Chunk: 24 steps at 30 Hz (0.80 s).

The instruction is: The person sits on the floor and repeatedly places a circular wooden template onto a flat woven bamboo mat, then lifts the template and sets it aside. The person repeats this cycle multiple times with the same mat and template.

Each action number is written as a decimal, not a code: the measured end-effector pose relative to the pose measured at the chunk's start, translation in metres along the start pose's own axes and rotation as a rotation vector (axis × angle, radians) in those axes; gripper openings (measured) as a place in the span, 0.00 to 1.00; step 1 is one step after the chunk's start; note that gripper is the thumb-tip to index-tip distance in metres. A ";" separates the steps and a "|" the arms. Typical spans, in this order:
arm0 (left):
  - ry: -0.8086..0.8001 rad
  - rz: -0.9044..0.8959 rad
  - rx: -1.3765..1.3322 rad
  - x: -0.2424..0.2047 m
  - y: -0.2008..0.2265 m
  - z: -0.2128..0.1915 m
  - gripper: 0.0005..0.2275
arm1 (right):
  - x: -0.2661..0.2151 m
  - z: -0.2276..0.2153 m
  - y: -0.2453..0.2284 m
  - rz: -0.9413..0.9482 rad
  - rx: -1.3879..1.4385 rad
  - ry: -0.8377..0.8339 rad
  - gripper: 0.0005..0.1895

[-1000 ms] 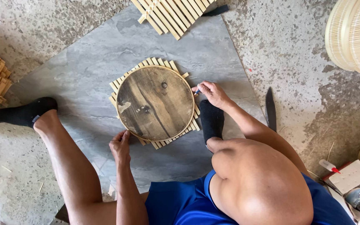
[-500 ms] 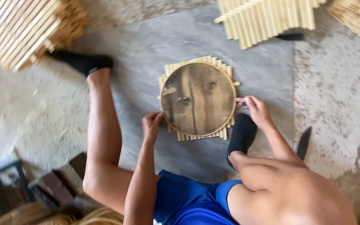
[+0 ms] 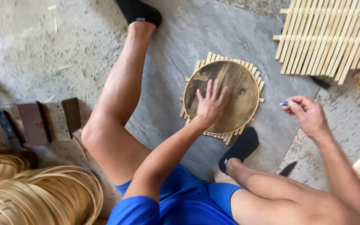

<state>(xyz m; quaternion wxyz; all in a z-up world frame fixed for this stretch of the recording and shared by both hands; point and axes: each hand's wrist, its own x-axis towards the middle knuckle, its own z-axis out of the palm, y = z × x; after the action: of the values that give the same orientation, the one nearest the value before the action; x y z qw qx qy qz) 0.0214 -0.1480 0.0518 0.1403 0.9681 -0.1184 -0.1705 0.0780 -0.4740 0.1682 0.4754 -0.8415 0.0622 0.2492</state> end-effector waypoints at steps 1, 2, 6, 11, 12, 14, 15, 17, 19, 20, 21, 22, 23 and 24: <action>-0.054 -0.012 0.015 0.005 0.007 -0.001 0.32 | 0.004 -0.001 -0.030 -0.002 -0.098 -0.062 0.12; -0.045 -0.040 0.019 0.009 0.011 -0.001 0.31 | 0.009 0.002 -0.059 -0.003 -0.196 -0.124 0.12; -0.071 -0.118 -0.051 0.022 0.009 -0.001 0.29 | 0.044 0.042 -0.150 -0.269 -0.613 -0.369 0.11; -0.099 -0.131 -0.023 0.024 0.010 0.010 0.30 | 0.132 0.146 -0.171 -0.513 -0.732 -0.549 0.11; -0.118 -0.127 -0.035 0.027 0.010 0.010 0.30 | 0.150 0.170 -0.167 -0.604 -0.723 -0.580 0.10; -0.143 -0.123 -0.049 0.028 0.009 0.009 0.30 | 0.180 0.216 -0.154 -0.656 -0.731 -0.604 0.10; -0.148 -0.120 -0.048 0.027 0.009 0.008 0.30 | 0.193 0.234 -0.147 -0.698 -0.752 -0.637 0.09; -0.164 -0.119 -0.060 0.027 0.010 0.005 0.30 | 0.211 0.263 -0.134 -0.780 -0.790 -0.704 0.08; -0.185 -0.121 -0.083 0.027 0.010 0.002 0.30 | 0.217 0.278 -0.124 -0.697 -0.858 -0.731 0.08; -0.208 -0.118 -0.095 0.027 0.010 0.001 0.29 | 0.219 0.284 -0.120 -0.655 -0.892 -0.744 0.08; -0.228 -0.111 -0.105 0.028 0.009 0.001 0.29 | 0.221 0.289 -0.119 -0.636 -0.918 -0.762 0.07; -0.248 -0.105 -0.115 0.029 0.007 0.000 0.29 | 0.222 0.293 -0.118 -0.616 -0.945 -0.780 0.06; -0.252 -0.108 -0.117 0.029 0.007 -0.001 0.29 | 0.223 0.295 -0.118 -0.597 -0.973 -0.795 0.06; -0.256 -0.111 -0.119 0.030 0.008 -0.002 0.30 | 0.224 0.296 -0.119 -0.632 -1.006 -0.800 0.06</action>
<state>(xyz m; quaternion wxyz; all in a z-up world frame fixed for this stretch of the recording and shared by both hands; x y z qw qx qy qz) 0.0480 -0.1632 0.0470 0.1717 0.9335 -0.0712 -0.3067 0.2064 -0.1340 0.0269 0.0658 -0.7806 -0.4861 0.3874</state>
